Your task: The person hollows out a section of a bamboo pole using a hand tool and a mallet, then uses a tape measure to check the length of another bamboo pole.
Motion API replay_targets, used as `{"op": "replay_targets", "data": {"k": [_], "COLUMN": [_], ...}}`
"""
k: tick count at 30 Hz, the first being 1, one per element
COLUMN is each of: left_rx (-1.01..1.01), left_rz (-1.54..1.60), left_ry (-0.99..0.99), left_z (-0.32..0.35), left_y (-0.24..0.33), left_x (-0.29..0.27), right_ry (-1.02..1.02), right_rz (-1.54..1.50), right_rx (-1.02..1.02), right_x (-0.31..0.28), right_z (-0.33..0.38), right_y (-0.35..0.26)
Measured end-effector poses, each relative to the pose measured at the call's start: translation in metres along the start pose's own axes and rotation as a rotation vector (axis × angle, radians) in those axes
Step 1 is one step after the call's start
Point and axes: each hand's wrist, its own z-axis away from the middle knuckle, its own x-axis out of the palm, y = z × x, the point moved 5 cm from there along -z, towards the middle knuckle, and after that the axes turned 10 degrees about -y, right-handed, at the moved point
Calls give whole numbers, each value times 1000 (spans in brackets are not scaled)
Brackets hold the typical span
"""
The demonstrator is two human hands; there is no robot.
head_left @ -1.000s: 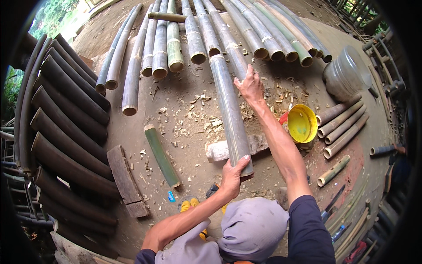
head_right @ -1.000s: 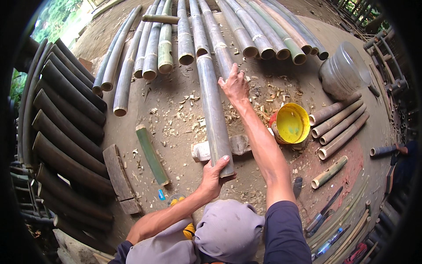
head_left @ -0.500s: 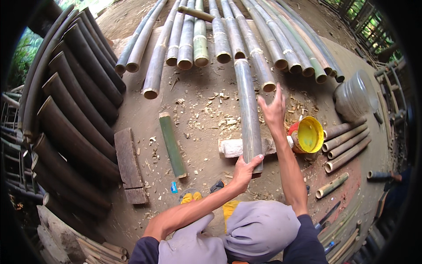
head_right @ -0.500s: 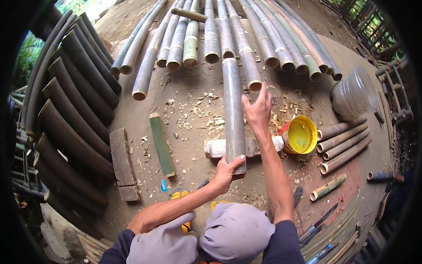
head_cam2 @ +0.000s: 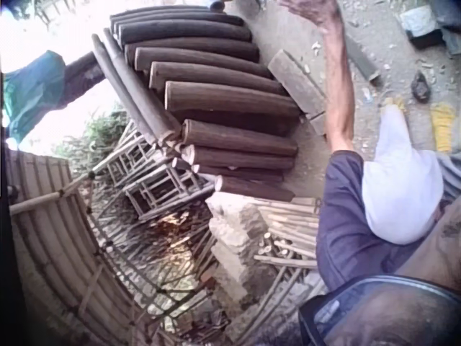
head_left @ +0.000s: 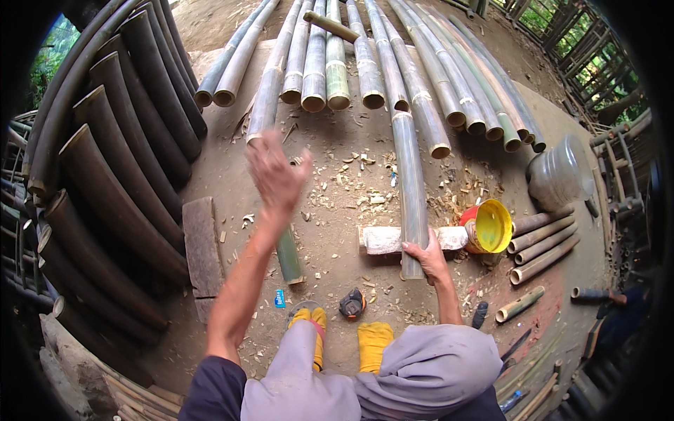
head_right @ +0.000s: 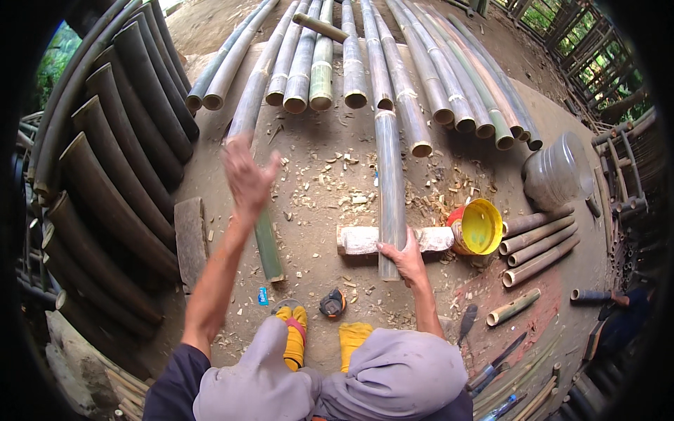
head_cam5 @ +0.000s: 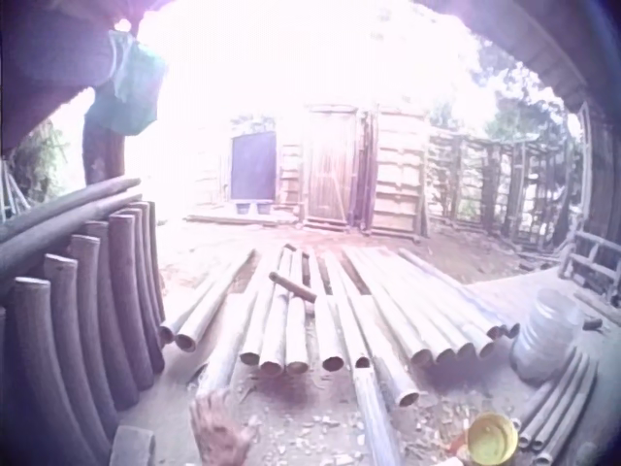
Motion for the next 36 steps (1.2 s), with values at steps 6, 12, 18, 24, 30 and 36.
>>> {"op": "replay_targets", "data": {"k": [6,12,18,24,30,36], "left_rx": [-516,-809,-791,-778,-757,-751], "left_rz": [423,1326,1473,1434,1436,1374], "left_ry": [-402,-304,-215,-204,-226,-257], "left_z": [-54,-41,-36,-41,-42,-41], "left_y": [-132,-159,-147,-114,-104,-109], "left_x": [64,80,89,98,99,95], "right_ry": [83,114,122,116,119,134], "right_rz": [310,323,331,322,338,308], "right_rx": [-35,-15,-16,-13,25,-16], "right_x": [23,18,26,19,22,20], "right_z": [-10,-10,-6,-6,-6,-6], "right_y": [12,16,8,10,5,8]}}
